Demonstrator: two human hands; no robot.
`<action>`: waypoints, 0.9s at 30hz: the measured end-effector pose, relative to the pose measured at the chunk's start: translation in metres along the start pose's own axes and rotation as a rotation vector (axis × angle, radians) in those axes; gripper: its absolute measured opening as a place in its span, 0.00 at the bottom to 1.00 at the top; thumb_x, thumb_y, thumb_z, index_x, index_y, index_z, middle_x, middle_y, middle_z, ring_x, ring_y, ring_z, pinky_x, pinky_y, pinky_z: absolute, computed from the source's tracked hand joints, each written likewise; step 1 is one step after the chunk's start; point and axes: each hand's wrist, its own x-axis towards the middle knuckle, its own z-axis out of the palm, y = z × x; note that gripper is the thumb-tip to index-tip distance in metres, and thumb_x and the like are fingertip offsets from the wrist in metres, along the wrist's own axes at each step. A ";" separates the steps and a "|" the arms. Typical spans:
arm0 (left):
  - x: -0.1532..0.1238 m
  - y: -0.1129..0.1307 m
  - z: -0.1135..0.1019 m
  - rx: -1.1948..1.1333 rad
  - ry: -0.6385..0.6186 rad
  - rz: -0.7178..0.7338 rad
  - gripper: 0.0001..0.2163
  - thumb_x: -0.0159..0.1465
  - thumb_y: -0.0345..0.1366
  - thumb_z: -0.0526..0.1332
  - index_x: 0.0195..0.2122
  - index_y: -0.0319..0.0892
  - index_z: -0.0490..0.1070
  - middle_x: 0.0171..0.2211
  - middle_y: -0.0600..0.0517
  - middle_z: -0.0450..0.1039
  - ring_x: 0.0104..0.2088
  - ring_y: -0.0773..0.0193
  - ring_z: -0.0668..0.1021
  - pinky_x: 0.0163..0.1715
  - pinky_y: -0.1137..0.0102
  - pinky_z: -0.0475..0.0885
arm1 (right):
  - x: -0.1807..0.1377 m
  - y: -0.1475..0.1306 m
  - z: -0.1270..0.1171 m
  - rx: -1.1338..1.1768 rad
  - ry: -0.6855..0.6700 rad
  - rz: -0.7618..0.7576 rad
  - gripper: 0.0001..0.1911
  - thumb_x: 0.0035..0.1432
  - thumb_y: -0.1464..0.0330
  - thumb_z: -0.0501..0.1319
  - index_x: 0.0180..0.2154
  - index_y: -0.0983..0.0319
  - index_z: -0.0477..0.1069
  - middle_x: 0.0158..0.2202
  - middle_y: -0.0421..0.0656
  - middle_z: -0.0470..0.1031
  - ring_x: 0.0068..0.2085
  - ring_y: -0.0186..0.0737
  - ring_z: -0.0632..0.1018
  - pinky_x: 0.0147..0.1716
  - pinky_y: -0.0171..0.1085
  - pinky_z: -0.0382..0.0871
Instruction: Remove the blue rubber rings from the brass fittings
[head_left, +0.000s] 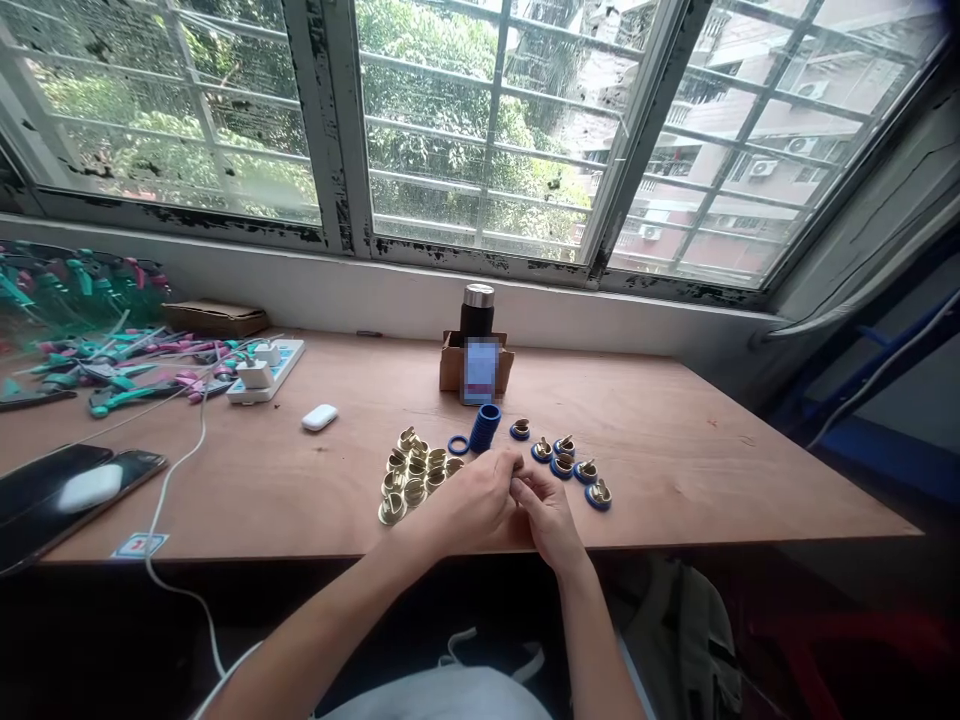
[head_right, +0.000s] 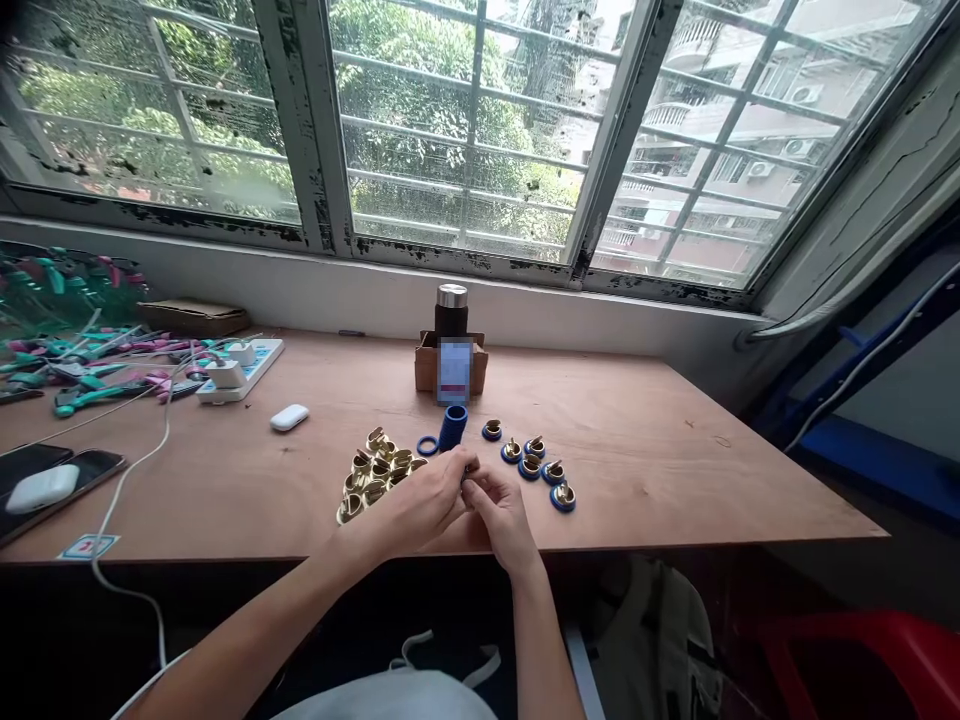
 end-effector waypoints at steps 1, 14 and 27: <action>0.000 0.000 0.001 0.002 0.001 -0.001 0.11 0.68 0.27 0.54 0.51 0.41 0.62 0.45 0.44 0.72 0.45 0.54 0.78 0.45 0.60 0.76 | 0.000 -0.002 0.001 0.009 -0.013 0.004 0.12 0.61 0.57 0.71 0.36 0.60 0.80 0.30 0.40 0.78 0.31 0.40 0.76 0.35 0.37 0.72; -0.002 0.000 -0.032 -0.087 0.188 0.006 0.23 0.69 0.25 0.52 0.65 0.42 0.57 0.54 0.41 0.73 0.53 0.53 0.77 0.53 0.57 0.75 | 0.036 -0.058 0.017 -0.200 -0.181 -0.107 0.12 0.62 0.58 0.70 0.39 0.60 0.82 0.33 0.42 0.78 0.34 0.40 0.76 0.36 0.39 0.72; -0.007 0.005 -0.068 -0.157 0.018 -0.212 0.17 0.77 0.40 0.48 0.62 0.45 0.66 0.45 0.48 0.80 0.43 0.55 0.81 0.42 0.65 0.73 | 0.033 -0.095 0.027 -0.608 -0.291 -0.224 0.04 0.65 0.68 0.65 0.35 0.60 0.77 0.29 0.39 0.76 0.30 0.35 0.74 0.30 0.35 0.69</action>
